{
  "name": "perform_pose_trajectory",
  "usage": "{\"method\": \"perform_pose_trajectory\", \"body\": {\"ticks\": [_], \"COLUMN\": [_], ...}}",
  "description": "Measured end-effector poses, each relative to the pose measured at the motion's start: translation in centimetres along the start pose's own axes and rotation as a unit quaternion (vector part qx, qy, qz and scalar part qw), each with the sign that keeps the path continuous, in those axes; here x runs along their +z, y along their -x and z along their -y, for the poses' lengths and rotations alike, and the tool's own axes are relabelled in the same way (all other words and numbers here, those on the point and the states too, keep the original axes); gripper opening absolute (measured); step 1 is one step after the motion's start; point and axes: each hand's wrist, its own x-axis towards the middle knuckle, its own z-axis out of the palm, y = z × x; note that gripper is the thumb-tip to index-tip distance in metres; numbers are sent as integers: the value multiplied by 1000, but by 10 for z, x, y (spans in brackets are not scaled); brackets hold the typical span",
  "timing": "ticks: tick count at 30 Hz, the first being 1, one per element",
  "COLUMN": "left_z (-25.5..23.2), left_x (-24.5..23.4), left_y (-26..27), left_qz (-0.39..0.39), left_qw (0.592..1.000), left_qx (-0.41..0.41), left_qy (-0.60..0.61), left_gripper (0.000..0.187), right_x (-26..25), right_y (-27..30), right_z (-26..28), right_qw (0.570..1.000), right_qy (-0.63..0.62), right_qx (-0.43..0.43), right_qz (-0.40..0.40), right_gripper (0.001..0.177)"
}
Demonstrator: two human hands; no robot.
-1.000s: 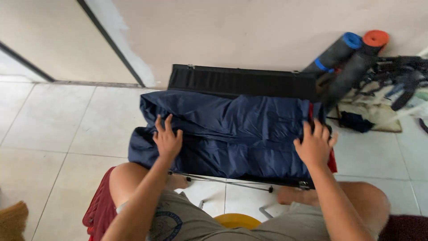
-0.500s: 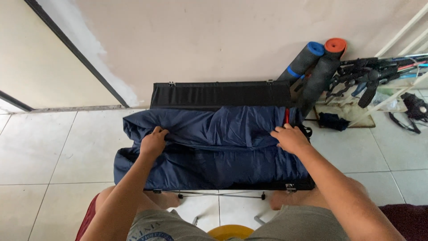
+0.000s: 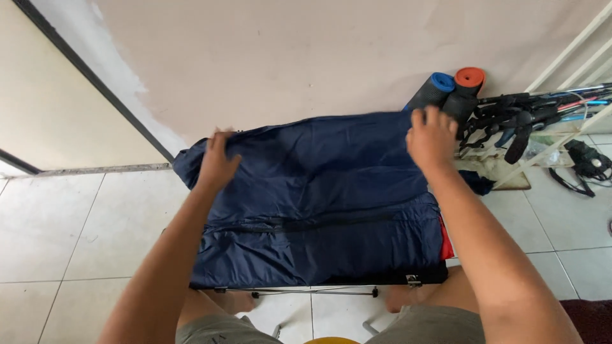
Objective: Unfolding and spreading out a sleeping bag on a small folding table
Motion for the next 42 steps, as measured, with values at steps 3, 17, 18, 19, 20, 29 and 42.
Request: {"method": "perform_pose_trajectory", "body": {"ticks": [3, 17, 18, 19, 20, 29, 42], "left_z": [62, 129, 135, 141, 149, 73, 182], "left_x": [52, 42, 38, 34, 29, -45, 35], "left_y": [7, 129, 124, 119, 116, 70, 172], "left_qz": [-49, 326, 322, 349, 377, 96, 172], "left_qw": [957, 853, 854, 847, 837, 935, 906], "left_qx": [258, -9, -6, -40, -75, -28, -99], "left_qy": [-121, -406, -407, -398, -389, -341, -375], "left_gripper": [65, 95, 95, 97, 99, 52, 53], "right_x": [10, -41, -36, -32, -28, -10, -82], "right_y": [22, 161, 158, 154, 153, 95, 185], "right_z": [13, 13, 11, 9, 9, -42, 3], "right_qw": [992, 824, 827, 811, 794, 877, 927], "right_qy": [-2, -118, -118, -111, -105, -112, -179], "right_qx": [-62, -63, -62, -60, -58, 57, 178], "right_qz": [107, 550, 547, 571, 596, 464, 279], "right_gripper": [41, 96, 96, 98, 101, 55, 72]}}
